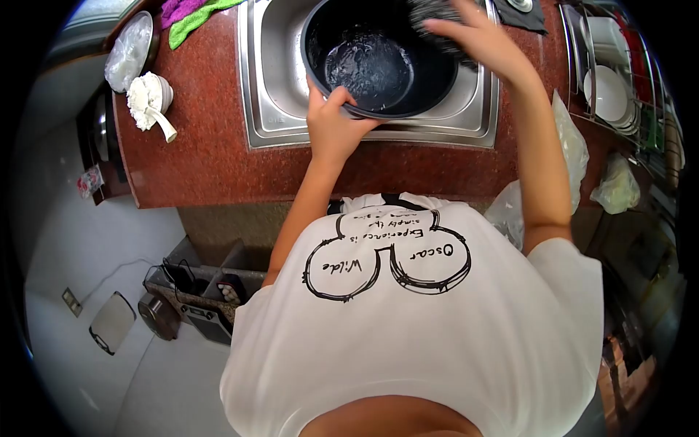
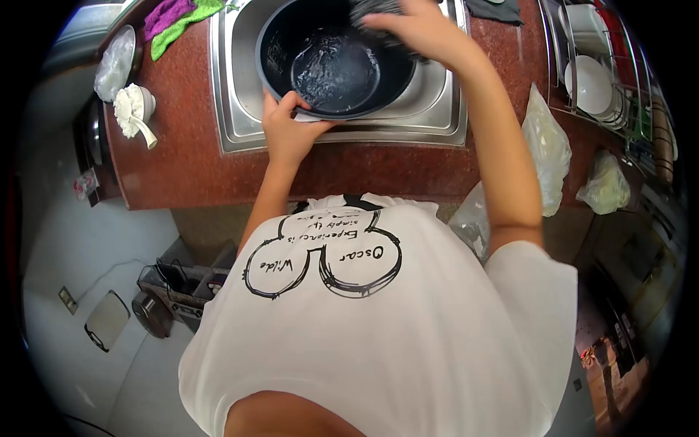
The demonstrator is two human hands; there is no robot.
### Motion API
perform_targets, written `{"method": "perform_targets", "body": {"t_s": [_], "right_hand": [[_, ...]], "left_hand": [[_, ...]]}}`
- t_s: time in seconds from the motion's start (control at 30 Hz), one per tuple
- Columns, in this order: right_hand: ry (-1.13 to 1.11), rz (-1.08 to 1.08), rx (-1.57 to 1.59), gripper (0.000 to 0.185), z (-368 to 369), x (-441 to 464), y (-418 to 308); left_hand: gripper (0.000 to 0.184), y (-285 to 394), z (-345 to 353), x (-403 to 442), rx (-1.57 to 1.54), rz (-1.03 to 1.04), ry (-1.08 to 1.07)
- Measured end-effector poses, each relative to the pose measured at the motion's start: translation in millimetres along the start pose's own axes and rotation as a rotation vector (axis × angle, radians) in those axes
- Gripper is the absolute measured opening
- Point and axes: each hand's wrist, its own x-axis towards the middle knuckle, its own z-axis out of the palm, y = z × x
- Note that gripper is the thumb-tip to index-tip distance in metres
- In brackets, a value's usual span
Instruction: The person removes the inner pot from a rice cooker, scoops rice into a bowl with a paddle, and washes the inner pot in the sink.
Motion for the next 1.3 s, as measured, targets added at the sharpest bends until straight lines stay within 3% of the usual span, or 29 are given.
{"method": "perform_targets", "body": {"t_s": [0.03, 0.1, 0.17, 0.23, 0.27, 0.3, 0.33, 0.43, 0.5, 0.57, 0.63, 0.7, 0.77, 0.83, 0.9, 0.97, 1.1, 1.17, 1.23, 1.3], "right_hand": [[-0.131, 0.107, -0.001, 0.053, 19.2, 6.3, -9.9], [-0.348, 0.463, -0.481, 0.052, 70.8, 41.7, 11.6], [-0.025, 0.532, -0.813, 0.036, 130.9, 61.6, 62.0], [0.227, 0.513, -0.709, 0.035, 163.8, 78.4, 87.6], [0.193, 0.422, -0.71, 0.03, 175.3, 77.9, 83.0], [0.099, 0.191, -0.786, 0.026, 186.6, 69.0, 72.9], [-0.032, -0.073, -0.797, 0.023, 193.9, 58.6, 64.8], [-0.521, -0.555, -0.771, 0.029, 182.8, 17.6, 52.1], [-0.766, -0.73, -0.903, 0.032, 152.3, 19.0, 74.2], [-0.984, -0.611, -1.067, 0.033, 118.2, 28.2, 73.4], [-0.885, -0.501, -1.273, 0.032, 104.9, 43.8, 87.3], [-0.639, -0.44, -1.445, 0.031, 115.4, 62.3, 96.1], [-0.258, -0.304, -1.263, 0.029, 138.5, 78.7, 99.6], [-0.02, -0.117, -0.954, 0.025, 171.2, 92.5, 97.2], [-0.093, -0.135, -0.813, 0.026, 191.1, 83.2, 77.3], [-0.321, -0.456, -0.658, 0.026, 197.0, 60.7, 76.3], [-0.706, -0.788, -0.93, 0.032, 166.3, 40.7, 75.0], [-0.626, -0.789, -1.082, 0.035, 157.5, 55.4, 78.6], [-0.347, -0.832, -1.118, 0.034, 167.1, 75.0, 86.2], [-0.248, -0.68, -1.245, 0.033, 173.6, 89.1, 74.3]], "left_hand": [[0.045, -0.7, 2.4, 0.0, 0.003, 0.004, 0.0], [0.044, -0.7, 6.8, 0.0, 0.01, 0.016, 0.001], [0.042, -1.2, 8.0, -0.9, 0.004, 0.004, -0.015], [0.041, -2.1, 10.3, -2.4, -0.003, -0.014, -0.03], [0.043, -1.3, 11.5, -1.5, 0.057, 0.063, 0.011], [0.042, -5.2, 10.9, -0.5, 0.06, 0.058, 0.016], [0.041, -10.9, 11.0, -2.5, 0.064, 0.052, 0.022], [0.038, -27.0, 6.1, -13.2, 0.049, 0.009, 0.028], [0.037, -29.7, 3.4, -15.5, 0.001, -0.012, 0.049], [0.035, -33.3, 4.8, -16.5, 0.014, 0.011, 0.082], [0.034, -32.5, 5.7, -15.1, 0.022, 0.009, 0.089], [0.035, -32.4, 6.0, -12.0, 0.041, 0.035, 0.062], [0.035, -33.6, 7.2, -11.7, 0.061, 0.048, 0.041], [0.037, -37.2, 10.3, -9.7, 0.08, 0.054, 0.036], [0.038, -36.9, 8.1, -8.2, 0.076, 0.021, 0.042], [0.038, -36.4, 5.4, -9.5, 0.063, -0.004, 0.041], [0.039, -41.2, 4.9, -15.6, -0.011, -0.103, 0.059], [0.039, -41.4, 4.8, -17.2, -0.038, -0.086, 0.062], [0.038, -30.7, 3.1, -13.1, 0.023, 0.003, 0.064], [0.038, -30.0, 5.6, -10.0, 0.037, 0.093, 0.082]]}}
